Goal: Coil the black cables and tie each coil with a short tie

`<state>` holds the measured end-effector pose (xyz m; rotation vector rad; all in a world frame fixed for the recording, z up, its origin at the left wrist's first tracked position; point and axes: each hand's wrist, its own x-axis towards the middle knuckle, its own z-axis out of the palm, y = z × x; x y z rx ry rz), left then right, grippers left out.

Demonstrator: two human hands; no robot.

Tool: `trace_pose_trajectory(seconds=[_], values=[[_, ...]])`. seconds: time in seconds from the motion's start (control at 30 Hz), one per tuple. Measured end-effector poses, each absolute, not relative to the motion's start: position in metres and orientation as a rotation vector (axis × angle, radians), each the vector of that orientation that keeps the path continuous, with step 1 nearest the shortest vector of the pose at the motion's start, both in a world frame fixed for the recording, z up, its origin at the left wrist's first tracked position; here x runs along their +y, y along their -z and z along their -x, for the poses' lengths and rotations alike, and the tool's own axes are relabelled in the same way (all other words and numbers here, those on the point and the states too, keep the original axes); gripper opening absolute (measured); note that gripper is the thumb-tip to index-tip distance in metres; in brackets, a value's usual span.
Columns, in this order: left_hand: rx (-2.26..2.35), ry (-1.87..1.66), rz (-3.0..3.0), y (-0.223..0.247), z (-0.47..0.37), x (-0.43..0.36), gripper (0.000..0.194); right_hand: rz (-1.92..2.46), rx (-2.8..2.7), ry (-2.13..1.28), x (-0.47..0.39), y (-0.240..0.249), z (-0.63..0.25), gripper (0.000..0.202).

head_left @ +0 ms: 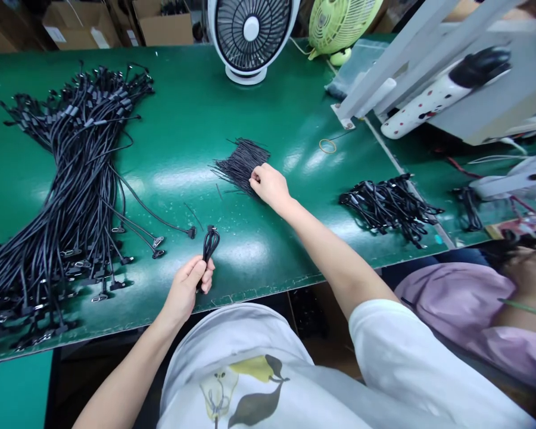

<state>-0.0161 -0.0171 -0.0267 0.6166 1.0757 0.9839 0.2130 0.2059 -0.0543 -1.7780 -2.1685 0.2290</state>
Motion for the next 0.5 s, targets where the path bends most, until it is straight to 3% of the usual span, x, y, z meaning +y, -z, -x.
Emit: trace_pose_trajectory(seconds=[0.2, 0.3, 0.4, 0.5], values=[[1.057, -1.011, -0.589, 0.019, 0.02, -0.022, 0.037, 1.571, -2.066, -0.294, 0.192, 0.037, -0.218, 0.009], [1.033, -1.05, -0.555, 0.015, 0.014, -0.021, 0.037, 1.358, -1.962, -0.741, 0.151, 0.029, -0.202, 0.008], [0.994, -1.077, -0.554, 0.014, 0.003, -0.017, 0.051, 1.088, -1.774, -1.377, 0.095, 0.029, -0.175, 0.016], [0.997, -1.103, -0.602, 0.018, -0.001, -0.014, 0.051, 0.972, -1.642, -1.64, 0.054, 0.033, -0.153, 0.018]])
